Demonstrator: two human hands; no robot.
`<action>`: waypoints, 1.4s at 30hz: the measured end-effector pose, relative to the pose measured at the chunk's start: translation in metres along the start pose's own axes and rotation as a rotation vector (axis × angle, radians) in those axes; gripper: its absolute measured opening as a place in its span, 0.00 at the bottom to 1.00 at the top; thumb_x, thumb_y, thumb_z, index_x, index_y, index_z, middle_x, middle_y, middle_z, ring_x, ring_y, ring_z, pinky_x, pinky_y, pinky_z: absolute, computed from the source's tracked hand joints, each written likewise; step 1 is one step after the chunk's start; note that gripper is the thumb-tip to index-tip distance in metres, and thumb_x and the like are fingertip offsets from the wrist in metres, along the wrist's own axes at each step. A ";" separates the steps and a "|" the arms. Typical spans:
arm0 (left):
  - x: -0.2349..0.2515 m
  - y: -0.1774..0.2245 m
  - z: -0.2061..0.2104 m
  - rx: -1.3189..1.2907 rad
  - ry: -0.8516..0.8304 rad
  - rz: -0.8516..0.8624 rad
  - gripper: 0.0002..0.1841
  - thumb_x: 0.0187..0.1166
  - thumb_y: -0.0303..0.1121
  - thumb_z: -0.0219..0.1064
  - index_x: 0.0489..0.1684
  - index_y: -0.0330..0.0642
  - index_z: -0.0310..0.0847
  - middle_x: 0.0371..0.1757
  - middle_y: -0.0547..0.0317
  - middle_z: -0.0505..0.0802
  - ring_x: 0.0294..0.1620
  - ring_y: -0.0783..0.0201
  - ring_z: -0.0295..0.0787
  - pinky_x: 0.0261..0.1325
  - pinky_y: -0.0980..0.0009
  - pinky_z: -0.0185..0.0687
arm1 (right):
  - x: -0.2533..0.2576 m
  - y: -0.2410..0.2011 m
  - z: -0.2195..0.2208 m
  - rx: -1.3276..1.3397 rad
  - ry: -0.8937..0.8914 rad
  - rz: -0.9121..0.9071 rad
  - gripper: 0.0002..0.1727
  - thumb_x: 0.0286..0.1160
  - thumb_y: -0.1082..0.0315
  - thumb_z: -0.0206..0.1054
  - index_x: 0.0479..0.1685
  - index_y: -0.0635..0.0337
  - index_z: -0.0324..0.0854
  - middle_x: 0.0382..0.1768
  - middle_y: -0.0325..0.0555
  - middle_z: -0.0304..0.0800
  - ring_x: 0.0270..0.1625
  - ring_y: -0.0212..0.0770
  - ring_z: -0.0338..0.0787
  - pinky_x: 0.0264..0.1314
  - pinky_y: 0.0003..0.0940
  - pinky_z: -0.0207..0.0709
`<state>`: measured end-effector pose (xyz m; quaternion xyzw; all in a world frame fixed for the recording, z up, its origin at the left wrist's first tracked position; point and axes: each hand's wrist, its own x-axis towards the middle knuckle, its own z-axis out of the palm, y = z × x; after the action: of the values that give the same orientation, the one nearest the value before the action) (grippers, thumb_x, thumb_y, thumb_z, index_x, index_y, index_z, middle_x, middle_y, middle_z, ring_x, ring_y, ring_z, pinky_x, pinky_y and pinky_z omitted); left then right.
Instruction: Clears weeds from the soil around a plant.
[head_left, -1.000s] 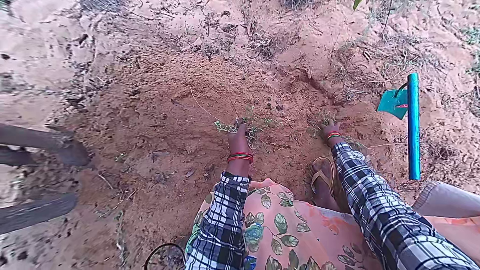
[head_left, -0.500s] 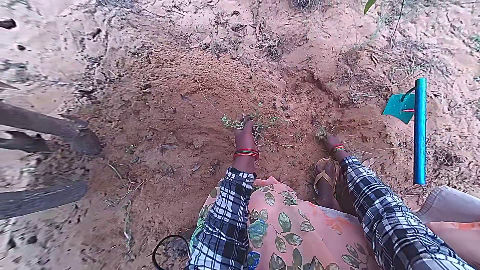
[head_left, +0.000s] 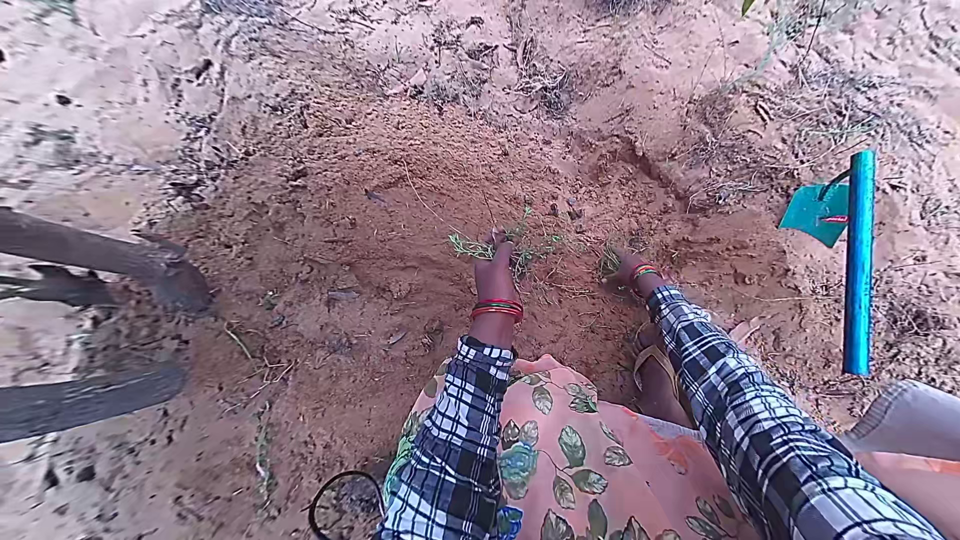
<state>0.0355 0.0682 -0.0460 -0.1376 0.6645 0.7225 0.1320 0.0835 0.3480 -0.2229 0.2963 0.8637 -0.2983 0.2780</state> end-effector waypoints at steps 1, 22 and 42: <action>0.002 0.000 0.000 -0.010 0.003 -0.005 0.23 0.85 0.34 0.63 0.79 0.44 0.70 0.72 0.52 0.84 0.68 0.62 0.82 0.67 0.59 0.80 | 0.001 -0.005 0.005 -0.058 -0.032 -0.016 0.50 0.68 0.48 0.81 0.92 0.52 0.62 0.73 0.70 0.82 0.75 0.70 0.82 0.76 0.74 0.70; 0.002 0.010 0.002 -0.118 0.060 0.014 0.21 0.83 0.27 0.64 0.74 0.36 0.73 0.64 0.50 0.86 0.62 0.65 0.84 0.67 0.66 0.79 | -0.081 -0.136 0.085 -0.109 -0.124 -0.207 0.29 0.84 0.48 0.65 0.70 0.65 0.80 0.64 0.67 0.88 0.70 0.66 0.87 0.70 0.69 0.75; -0.003 0.008 0.003 -0.035 0.082 -0.004 0.22 0.85 0.29 0.63 0.76 0.35 0.70 0.61 0.51 0.86 0.56 0.68 0.86 0.59 0.69 0.83 | -0.104 -0.099 0.047 -0.110 -0.152 -0.245 0.27 0.89 0.52 0.59 0.66 0.70 0.83 0.66 0.69 0.87 0.71 0.67 0.85 0.72 0.71 0.75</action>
<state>0.0349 0.0705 -0.0377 -0.1706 0.6563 0.7276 0.1036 0.1000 0.2162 -0.1515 0.1497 0.8848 -0.3039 0.3198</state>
